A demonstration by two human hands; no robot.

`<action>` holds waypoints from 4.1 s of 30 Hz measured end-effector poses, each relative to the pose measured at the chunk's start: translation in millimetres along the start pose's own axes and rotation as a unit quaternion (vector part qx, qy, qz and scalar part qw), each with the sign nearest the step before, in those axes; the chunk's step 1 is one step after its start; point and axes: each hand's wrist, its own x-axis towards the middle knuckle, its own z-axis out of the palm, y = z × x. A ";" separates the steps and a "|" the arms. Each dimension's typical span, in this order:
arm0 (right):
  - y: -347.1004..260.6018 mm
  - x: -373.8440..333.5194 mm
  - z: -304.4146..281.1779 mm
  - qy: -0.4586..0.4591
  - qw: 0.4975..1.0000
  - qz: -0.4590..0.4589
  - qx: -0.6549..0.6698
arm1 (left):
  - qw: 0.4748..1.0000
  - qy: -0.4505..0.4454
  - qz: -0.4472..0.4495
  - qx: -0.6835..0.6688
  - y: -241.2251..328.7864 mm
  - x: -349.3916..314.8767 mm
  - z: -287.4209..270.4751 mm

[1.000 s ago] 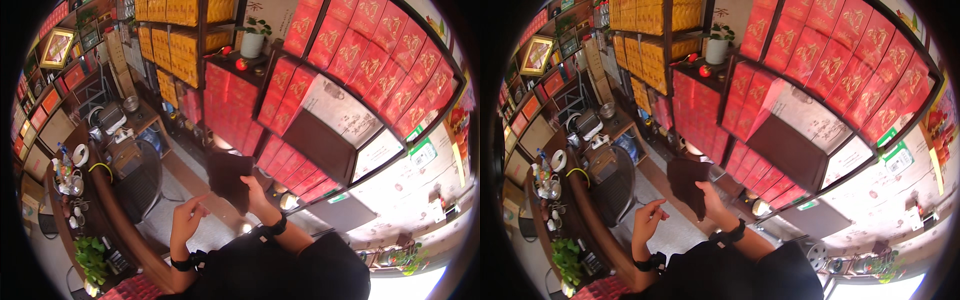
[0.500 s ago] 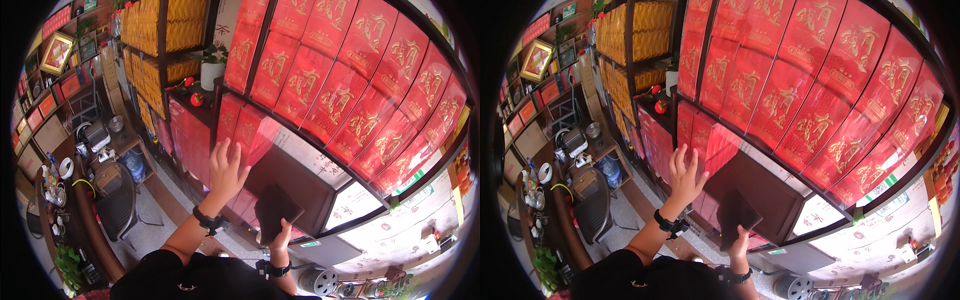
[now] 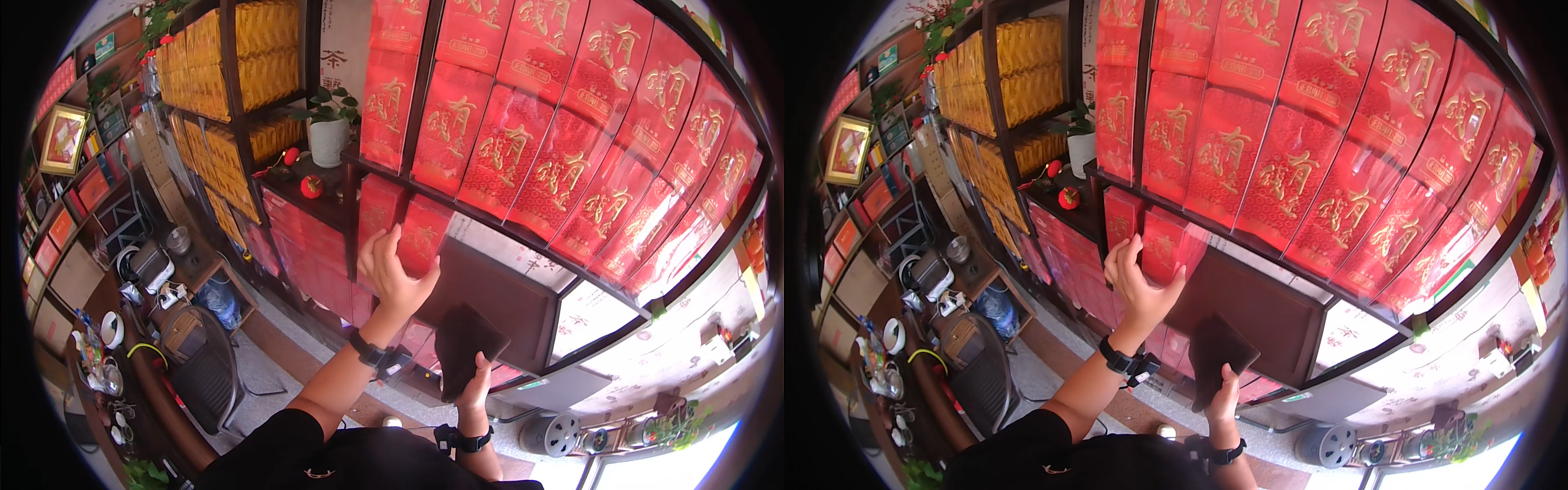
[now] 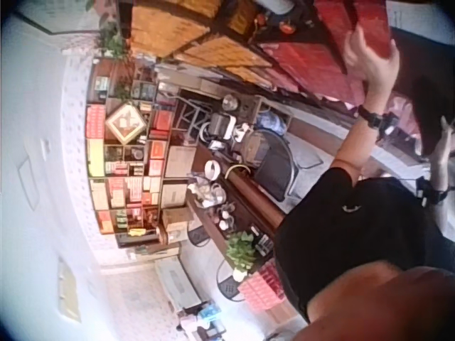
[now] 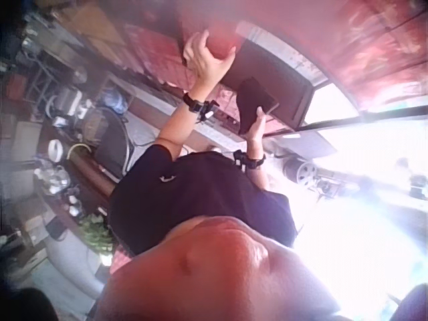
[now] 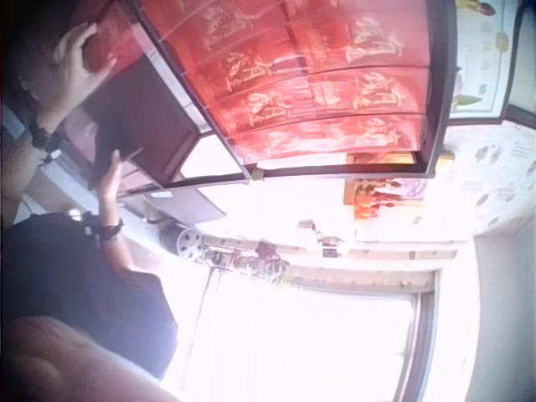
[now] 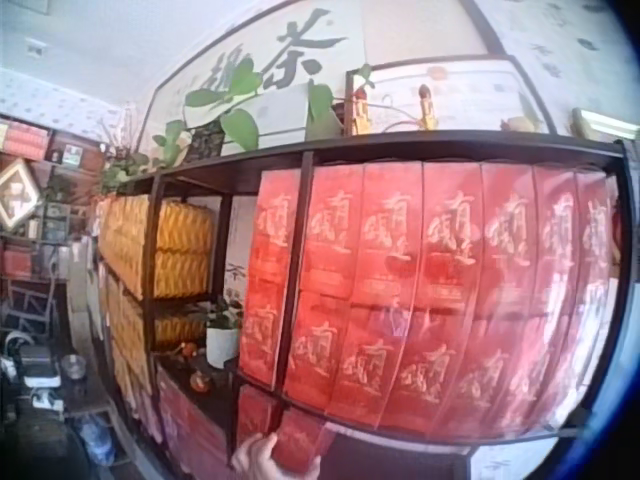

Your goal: The person wipes red boxes with a dark cloth and places them back onto a shelf.

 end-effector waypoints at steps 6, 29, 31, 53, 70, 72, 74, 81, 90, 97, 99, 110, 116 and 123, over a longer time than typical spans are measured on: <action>14.1 -11.9 26.0 -0.003 0.999 -0.033 0.015 | 0.980 0.007 -0.068 -0.186 -0.4 18.8 -17.5; -8.1 -28.6 61.7 -0.057 0.522 -0.316 -0.790 | 0.432 -0.318 -0.465 -0.704 -77.3 -82.0 -118.5; -13.0 -19.4 67.1 -0.006 0.511 -0.298 -0.807 | 0.464 -0.387 -0.503 -0.619 -80.8 -76.9 -120.8; 22.2 -10.8 63.6 0.199 0.439 -0.244 -0.841 | 0.342 -0.483 -0.583 -0.556 -72.4 -169.5 -117.7; -54.9 -12.6 10.5 0.280 0.647 -0.342 -0.621 | 0.411 -0.452 -0.479 -0.631 -90.7 -119.5 -141.9; -52.3 -15.8 -5.0 0.235 0.767 -0.304 -0.514 | 0.405 -0.429 -0.495 -0.637 -99.9 -118.1 -141.9; -45.9 -21.1 -7.3 0.164 0.885 -0.236 -0.366 | 0.409 -0.389 -0.509 -0.650 -107.5 -124.0 -147.5; 20.4 -57.8 -19.6 0.056 0.979 -0.081 -0.180 | 0.438 -0.404 -0.458 -0.659 -159.5 -97.4 -152.0; 110.8 -71.9 30.0 -0.015 0.994 -0.078 -0.074 | 0.429 -0.265 -0.451 -0.736 -111.6 -111.2 -174.7; 116.0 -84.7 87.6 0.008 0.997 -0.045 0.055 | 0.486 -0.199 -0.578 -0.624 -162.9 -134.4 -219.5; 101.2 -74.6 100.3 0.012 0.992 -0.078 0.102 | 0.527 -0.235 -0.537 -0.615 -191.3 -133.3 -241.8; 100.3 -78.4 145.6 -0.185 0.890 -0.143 -0.392 | 0.773 -0.288 -0.383 -0.414 -184.6 -88.3 -365.0; 110.1 -77.1 180.1 -0.212 0.943 -0.151 -0.206 | 0.806 -0.338 -0.370 -0.316 -148.0 -77.8 -410.8; 71.6 -56.8 212.8 -0.329 0.806 -0.252 -0.423 | 0.900 -0.063 -0.355 -0.244 -97.0 -117.8 -428.5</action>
